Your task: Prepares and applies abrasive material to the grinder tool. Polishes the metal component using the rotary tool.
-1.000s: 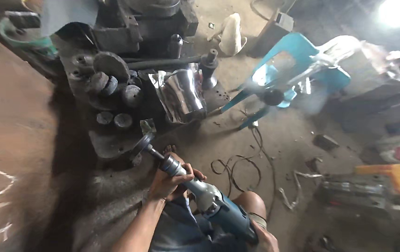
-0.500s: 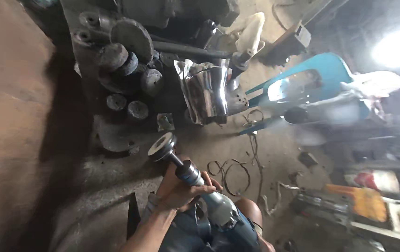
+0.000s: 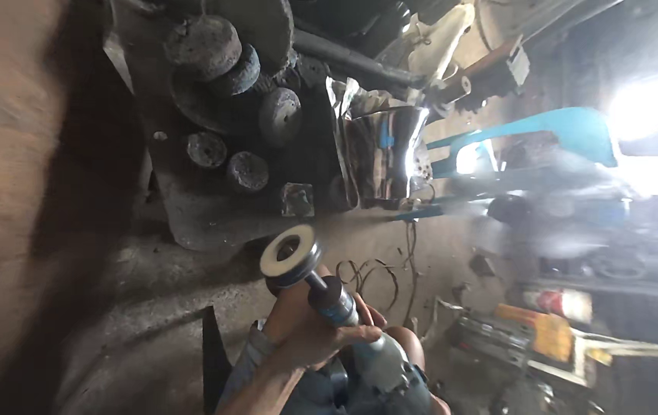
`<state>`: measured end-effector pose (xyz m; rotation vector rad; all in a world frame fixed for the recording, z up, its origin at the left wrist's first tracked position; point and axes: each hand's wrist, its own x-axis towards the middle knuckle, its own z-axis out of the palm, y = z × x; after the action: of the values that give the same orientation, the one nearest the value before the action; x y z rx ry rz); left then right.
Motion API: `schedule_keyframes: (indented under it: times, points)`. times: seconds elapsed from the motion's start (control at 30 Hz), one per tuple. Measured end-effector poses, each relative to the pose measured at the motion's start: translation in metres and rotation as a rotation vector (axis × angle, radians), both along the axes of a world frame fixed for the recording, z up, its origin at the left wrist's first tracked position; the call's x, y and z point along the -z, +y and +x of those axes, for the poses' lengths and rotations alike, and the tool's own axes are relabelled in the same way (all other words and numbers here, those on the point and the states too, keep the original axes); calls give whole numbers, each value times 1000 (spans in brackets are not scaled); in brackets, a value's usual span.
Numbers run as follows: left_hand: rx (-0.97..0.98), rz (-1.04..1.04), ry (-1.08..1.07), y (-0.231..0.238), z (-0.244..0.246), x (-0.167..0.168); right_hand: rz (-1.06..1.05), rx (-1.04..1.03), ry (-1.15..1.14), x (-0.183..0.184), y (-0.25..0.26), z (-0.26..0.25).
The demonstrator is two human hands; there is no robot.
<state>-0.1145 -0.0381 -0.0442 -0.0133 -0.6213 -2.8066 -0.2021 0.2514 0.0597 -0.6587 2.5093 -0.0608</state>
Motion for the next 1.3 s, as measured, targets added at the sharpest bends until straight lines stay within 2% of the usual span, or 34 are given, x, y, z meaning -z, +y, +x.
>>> schedule_keyframes:
  times: [0.13, 0.2, 0.27, 0.33, 0.4, 0.47, 0.53, 0.7, 0.87, 1.07, 1.3]
  points:
    - [-5, 19, 19, -2, 2, 1, -103, -144, 61, 14, 20, -13]
    - [-19, 13, 17, -5, 4, 0, 114, 22, -48, -12, -28, -2]
    - [-33, 11, 15, -8, 6, 2, 72, 11, 16, -13, -35, 5]
    - [-30, 9, -1, -12, 9, 3, 85, 29, -12, -19, -42, 4]
    - [-37, 18, -21, -15, 12, 1, 86, 8, -39, -20, -32, -3]
    - [-34, 31, 4, -18, 14, 1, -4, -75, -5, -8, 15, -16]
    - [-71, 12, 3, -20, 15, -1, -63, -120, 31, -3, 41, -22]
    - [-186, -48, -13, -24, 22, 2, 11, -58, -4, -22, 32, -18]
    - [-188, -145, -22, -26, 33, -1, -8, -61, 33, -15, 42, -12]
    - [-72, -35, -20, -15, 42, 15, -58, -111, 113, -3, 47, -6]
    - [6, 77, -103, -9, 45, 4, -71, -117, 126, 7, 56, -4]
